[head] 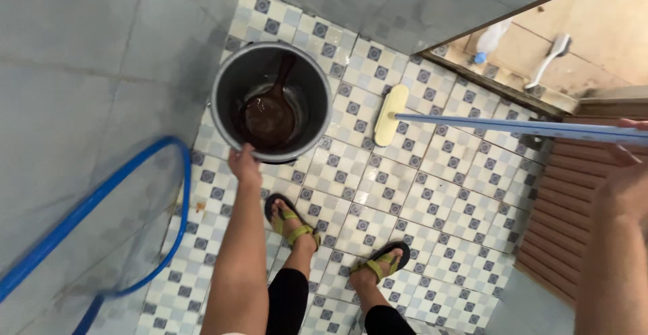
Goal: The person mops the tiled bathroom floor using a flat mop with a long handle. They move the mop back and forth across the floor, covering the area around the squat toilet and near the doorway. A bucket and a blue hose are visible on the floor.
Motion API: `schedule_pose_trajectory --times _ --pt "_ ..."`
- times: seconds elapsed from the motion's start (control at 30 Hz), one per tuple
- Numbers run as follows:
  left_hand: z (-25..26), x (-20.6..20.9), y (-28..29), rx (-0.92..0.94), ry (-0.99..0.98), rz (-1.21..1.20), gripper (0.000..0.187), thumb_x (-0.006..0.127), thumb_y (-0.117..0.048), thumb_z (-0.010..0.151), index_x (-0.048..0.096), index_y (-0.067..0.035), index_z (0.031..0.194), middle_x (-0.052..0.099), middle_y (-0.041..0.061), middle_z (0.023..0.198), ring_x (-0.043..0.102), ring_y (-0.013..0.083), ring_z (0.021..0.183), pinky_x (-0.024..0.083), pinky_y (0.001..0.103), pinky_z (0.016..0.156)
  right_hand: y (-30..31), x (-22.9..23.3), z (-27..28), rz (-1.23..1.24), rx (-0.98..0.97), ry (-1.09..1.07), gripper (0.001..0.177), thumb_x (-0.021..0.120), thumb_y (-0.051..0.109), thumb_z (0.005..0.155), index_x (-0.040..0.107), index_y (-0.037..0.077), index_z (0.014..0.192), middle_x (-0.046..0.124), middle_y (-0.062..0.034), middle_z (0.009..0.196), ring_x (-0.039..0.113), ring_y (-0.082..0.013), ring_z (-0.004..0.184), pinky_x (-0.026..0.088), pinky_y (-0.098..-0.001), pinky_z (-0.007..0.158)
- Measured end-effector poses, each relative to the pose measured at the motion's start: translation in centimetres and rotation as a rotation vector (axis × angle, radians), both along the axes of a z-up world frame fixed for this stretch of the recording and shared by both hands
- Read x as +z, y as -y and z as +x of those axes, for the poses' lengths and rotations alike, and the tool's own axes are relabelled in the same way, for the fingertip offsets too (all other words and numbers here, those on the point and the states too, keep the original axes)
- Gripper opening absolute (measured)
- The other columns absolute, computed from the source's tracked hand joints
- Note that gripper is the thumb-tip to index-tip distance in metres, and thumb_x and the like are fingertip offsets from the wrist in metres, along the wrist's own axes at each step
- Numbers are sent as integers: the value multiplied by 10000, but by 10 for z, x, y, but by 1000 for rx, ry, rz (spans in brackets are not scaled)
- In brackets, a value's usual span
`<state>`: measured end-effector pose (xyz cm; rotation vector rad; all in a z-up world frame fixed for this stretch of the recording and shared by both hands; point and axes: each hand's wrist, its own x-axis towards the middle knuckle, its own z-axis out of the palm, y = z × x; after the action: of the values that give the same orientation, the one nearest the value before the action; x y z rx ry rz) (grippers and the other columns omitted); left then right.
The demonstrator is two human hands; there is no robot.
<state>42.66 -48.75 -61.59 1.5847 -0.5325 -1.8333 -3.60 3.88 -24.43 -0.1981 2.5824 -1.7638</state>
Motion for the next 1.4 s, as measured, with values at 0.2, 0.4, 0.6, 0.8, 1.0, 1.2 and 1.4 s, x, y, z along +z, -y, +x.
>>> schedule_pose_trajectory --times 0.2,0.4,0.6,0.8,1.0,1.2,1.4 --pt "9 10 52 -316 254 -186 536 780 -21 911 435 -29 1321 656 72 1171 627 171 1002 503 303 868 84 40 42 -93 30 -60 186 463 225 1228 517 48 1207 628 -104 1091 702 -247 1089 576 -331 801" --pt "2 92 24 -683 348 -271 167 701 -135 895 596 -6 877 551 67 756 495 205 727 414 399 671 160 98 79 -82 113 -144 284 581 179 1194 364 57 1332 623 -123 1143 738 -247 1002 666 -394 811" --pt "-96 246 -90 -805 -1 -50 372 698 -214 882 646 -119 1237 683 40 1157 608 144 923 505 281 735 223 152 127 -37 284 -25 307 603 227 1125 449 -12 1241 708 -172 1064 768 -247 992 656 -390 814" --pt "-147 465 -177 -1018 -5 -851 790 737 -7 784 370 -95 1478 482 216 1457 454 382 1374 388 439 1099 263 221 206 -6 563 165 381 686 327 1006 588 -11 1154 753 -144 970 720 -162 798 596 -281 676" --pt "-81 583 -165 -1089 313 -736 568 559 -86 967 363 -138 1498 688 231 1156 668 399 1129 503 451 956 303 343 265 -80 905 -164 226 687 202 1050 669 -9 1128 759 -138 1082 686 -167 951 563 -304 852" --pt "49 588 -162 -777 343 -1067 446 590 -67 909 525 -48 1350 649 254 1123 625 447 1058 494 495 877 365 497 289 -744 949 104 108 550 128 1048 510 40 1001 563 -110 751 601 -210 612 544 -391 601" --pt "168 602 -164 -556 420 -737 233 663 -231 931 626 -54 1077 687 172 1019 670 345 960 510 456 861 410 531 396 -819 1249 496 313 654 118 1162 445 39 943 442 -72 690 452 -164 559 470 -368 577"
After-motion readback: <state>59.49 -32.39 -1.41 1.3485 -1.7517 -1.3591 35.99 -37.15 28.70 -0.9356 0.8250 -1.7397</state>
